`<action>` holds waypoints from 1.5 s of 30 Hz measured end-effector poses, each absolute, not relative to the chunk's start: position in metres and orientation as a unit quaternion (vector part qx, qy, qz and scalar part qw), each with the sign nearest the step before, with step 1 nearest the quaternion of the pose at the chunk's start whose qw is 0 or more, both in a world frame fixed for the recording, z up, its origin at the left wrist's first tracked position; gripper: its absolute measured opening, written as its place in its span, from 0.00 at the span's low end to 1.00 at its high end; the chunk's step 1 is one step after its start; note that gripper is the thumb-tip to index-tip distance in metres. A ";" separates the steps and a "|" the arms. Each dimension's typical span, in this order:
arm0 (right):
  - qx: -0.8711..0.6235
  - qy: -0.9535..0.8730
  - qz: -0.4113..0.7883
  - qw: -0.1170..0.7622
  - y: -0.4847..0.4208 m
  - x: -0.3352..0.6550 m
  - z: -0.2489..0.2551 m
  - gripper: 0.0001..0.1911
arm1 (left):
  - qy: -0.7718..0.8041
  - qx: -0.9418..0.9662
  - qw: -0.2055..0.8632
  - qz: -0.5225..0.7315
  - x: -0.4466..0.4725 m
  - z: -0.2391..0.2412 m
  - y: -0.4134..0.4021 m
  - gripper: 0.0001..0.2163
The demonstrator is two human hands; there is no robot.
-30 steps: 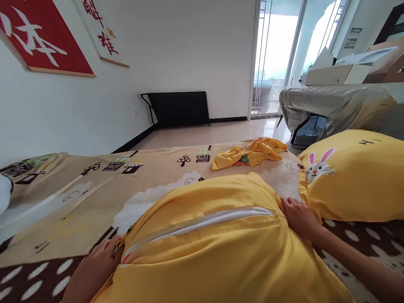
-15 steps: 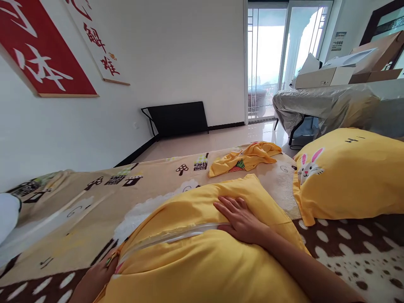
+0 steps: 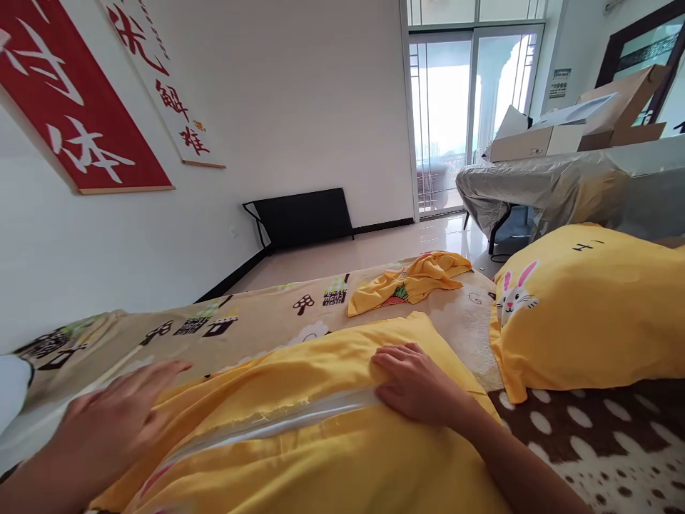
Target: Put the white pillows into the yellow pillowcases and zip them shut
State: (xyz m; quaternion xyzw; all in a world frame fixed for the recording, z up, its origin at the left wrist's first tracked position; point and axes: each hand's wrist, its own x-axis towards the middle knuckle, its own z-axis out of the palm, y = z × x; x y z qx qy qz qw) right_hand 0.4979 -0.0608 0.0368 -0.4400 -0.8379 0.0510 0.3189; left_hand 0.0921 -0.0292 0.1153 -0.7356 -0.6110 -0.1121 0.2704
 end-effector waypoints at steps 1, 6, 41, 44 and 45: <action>-0.443 -0.842 0.034 0.305 -0.062 0.501 0.039 0.14 | -0.554 -0.778 0.264 -0.138 0.127 0.123 -0.041 0.21; -0.480 -0.848 -0.023 0.221 -0.068 0.514 0.043 0.16 | -0.217 -0.969 0.114 -0.041 0.295 0.128 -0.095 0.15; -0.588 -0.741 0.201 0.254 -0.013 0.530 0.043 0.15 | -0.104 -0.994 0.034 0.028 0.389 0.046 -0.033 0.12; -0.650 -0.712 0.124 0.236 -0.024 0.529 0.042 0.12 | -0.120 -0.992 -0.019 -0.026 0.389 0.026 -0.026 0.10; -0.676 -0.691 0.089 0.240 -0.028 0.526 0.041 0.13 | -0.147 -0.987 -0.046 -0.049 0.388 0.019 -0.025 0.09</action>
